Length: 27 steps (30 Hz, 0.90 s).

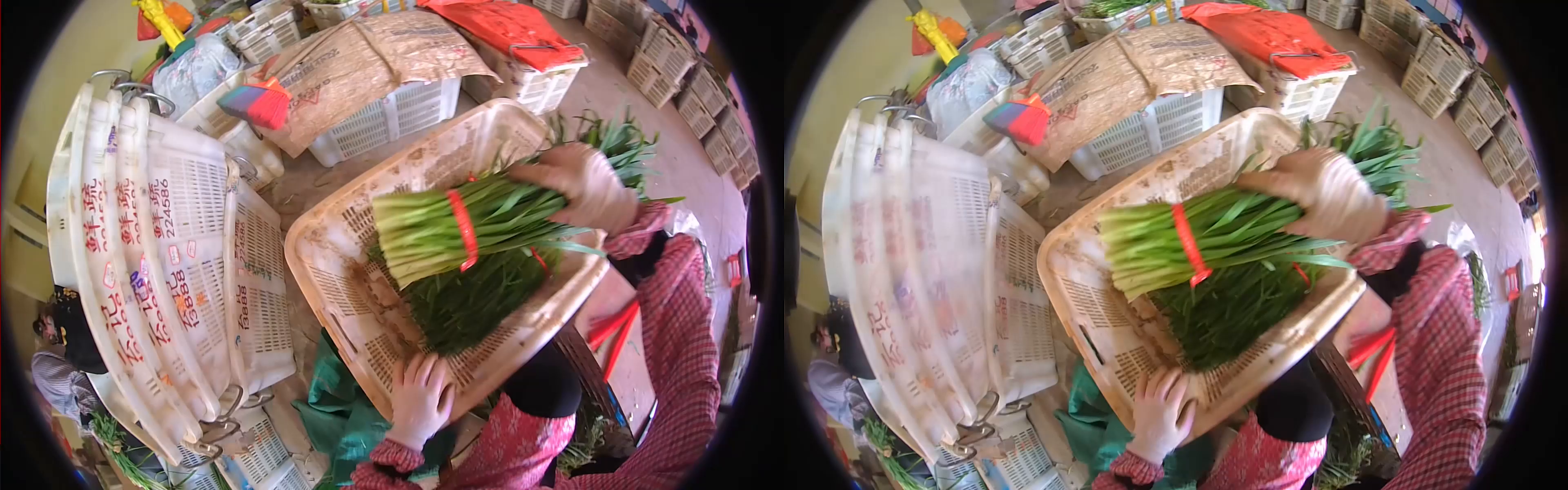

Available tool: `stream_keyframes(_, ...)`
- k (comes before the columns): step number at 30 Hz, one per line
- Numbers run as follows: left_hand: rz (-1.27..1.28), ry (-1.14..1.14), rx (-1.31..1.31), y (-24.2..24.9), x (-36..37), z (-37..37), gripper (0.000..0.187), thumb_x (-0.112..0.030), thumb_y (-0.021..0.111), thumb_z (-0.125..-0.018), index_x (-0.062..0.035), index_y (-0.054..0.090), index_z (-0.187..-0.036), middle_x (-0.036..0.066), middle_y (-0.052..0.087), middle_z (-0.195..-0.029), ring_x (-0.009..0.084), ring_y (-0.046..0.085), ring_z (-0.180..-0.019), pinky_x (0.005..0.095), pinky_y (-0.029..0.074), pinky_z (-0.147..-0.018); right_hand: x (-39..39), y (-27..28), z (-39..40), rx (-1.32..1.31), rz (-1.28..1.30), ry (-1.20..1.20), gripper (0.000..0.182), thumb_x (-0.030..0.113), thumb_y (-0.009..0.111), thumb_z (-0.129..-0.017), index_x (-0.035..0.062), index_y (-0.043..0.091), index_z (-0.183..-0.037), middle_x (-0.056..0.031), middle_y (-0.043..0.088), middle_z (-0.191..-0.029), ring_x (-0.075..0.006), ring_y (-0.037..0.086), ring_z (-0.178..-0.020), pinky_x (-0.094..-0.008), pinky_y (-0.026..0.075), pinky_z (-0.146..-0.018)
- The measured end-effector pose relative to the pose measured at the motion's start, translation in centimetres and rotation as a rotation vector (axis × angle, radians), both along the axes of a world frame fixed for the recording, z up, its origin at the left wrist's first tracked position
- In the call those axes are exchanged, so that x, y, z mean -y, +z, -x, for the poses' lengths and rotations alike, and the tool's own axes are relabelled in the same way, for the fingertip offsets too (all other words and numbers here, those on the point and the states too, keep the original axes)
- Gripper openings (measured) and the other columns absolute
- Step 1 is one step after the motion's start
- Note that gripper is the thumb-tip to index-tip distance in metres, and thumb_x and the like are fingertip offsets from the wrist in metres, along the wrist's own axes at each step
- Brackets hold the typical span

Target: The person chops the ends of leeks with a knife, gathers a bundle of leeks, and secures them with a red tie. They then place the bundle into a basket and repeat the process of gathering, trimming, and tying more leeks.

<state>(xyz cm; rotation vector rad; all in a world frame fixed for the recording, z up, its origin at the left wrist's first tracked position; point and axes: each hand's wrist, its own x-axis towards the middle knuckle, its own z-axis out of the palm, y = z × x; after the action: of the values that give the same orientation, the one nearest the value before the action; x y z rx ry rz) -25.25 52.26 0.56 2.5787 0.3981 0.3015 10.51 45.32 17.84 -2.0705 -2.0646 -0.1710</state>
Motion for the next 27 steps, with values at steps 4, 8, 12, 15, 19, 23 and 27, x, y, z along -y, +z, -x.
stream_keyframes(4, 0.337, 0.053, -0.192, -0.2, -0.7, 0.0, 0.026, -0.020, 0.063, -0.081, -0.0029, 0.062, -0.101, 0.015, 0.064, -0.089, 0.0322, 0.062, -0.080, 0.0392, 0.050, -0.069, -8.8, -10.1, -0.7, -0.008, 0.011, 0.140, 0.068, 0.023, 0.077, -0.060, 0.0180, 0.055, -0.124, -0.0095, 0.055, -0.075, -0.0312, 0.058, -0.071, -0.0432, 0.046, -0.062)
stream_keyframes(8, 0.355, 0.077, -0.150, 0.4, -1.0, 0.6, 0.033, -0.011, 0.063, -0.077, 0.0008, 0.056, -0.107, 0.013, 0.060, -0.081, 0.0332, 0.060, -0.069, 0.0409, 0.049, -0.060, -15.4, -19.8, -0.3, 0.011, 0.136, 0.182, 0.069, 0.025, 0.075, -0.062, 0.0210, 0.052, -0.127, -0.0059, 0.056, -0.079, -0.0270, 0.058, -0.076, -0.0404, 0.046, -0.068)
stream_keyframes(12, 0.417, 0.092, -0.075, 0.2, -1.8, -0.2, 0.032, -0.010, 0.066, -0.070, -0.0014, 0.057, -0.100, 0.010, 0.056, -0.071, 0.0313, 0.056, -0.058, 0.0403, 0.046, -0.051, -18.6, -30.3, 1.8, -0.094, 0.058, 0.123, 0.076, 0.020, 0.077, -0.057, 0.0209, 0.052, -0.128, -0.0027, 0.055, -0.091, -0.0242, 0.056, -0.090, -0.0404, 0.042, -0.082)
stream_keyframes(15, 0.472, -0.010, -0.251, -0.1, -2.3, 0.0, 0.037, -0.010, 0.068, -0.068, -0.0006, 0.058, -0.103, 0.011, 0.060, -0.077, 0.0290, 0.059, -0.061, 0.0384, 0.048, -0.052, -18.6, -37.0, 3.8, -0.084, 0.136, -0.164, 0.066, 0.020, 0.065, -0.074, 0.0237, 0.042, -0.136, -0.0080, 0.053, -0.125, -0.0266, 0.044, -0.124, -0.0473, 0.031, -0.105)
stream_keyframes(19, 0.435, 0.002, -0.100, -0.4, -2.2, 0.1, 0.044, -0.010, 0.069, -0.065, -0.0002, 0.058, -0.107, 0.013, 0.064, -0.088, 0.0277, 0.062, -0.065, 0.0364, 0.049, -0.053, -19.1, -39.6, 5.1, 0.035, 0.330, -0.305, 0.063, 0.017, 0.058, -0.081, 0.0237, 0.037, -0.140, -0.0106, 0.040, -0.143, -0.0283, 0.031, -0.137, -0.0537, 0.021, -0.110)
stream_keyframes(23, 0.377, 0.007, -0.058, -0.5, -1.7, 0.9, 0.047, -0.009, 0.069, -0.064, 0.0002, 0.058, -0.108, 0.014, 0.064, -0.090, 0.0283, 0.063, -0.066, 0.0365, 0.050, -0.055, -18.4, -36.2, 5.2, 0.033, 0.411, -0.252, 0.065, 0.026, 0.056, -0.084, 0.0193, 0.032, -0.144, -0.0110, 0.035, -0.147, -0.0293, 0.027, -0.139, -0.0605, 0.016, -0.109)
stream_keyframes(27, 0.421, -0.019, -0.057, -0.6, -1.8, 1.0, 0.048, -0.008, 0.069, -0.063, 0.0003, 0.058, -0.109, 0.014, 0.064, -0.090, 0.0290, 0.063, -0.066, 0.0370, 0.050, -0.056, -15.4, -32.4, 6.8, -0.101, 0.341, -0.182, 0.090, 0.051, 0.068, -0.073, 0.0169, 0.027, -0.145, -0.0136, 0.028, -0.149, -0.0334, 0.023, -0.139, -0.0655, 0.016, -0.106)
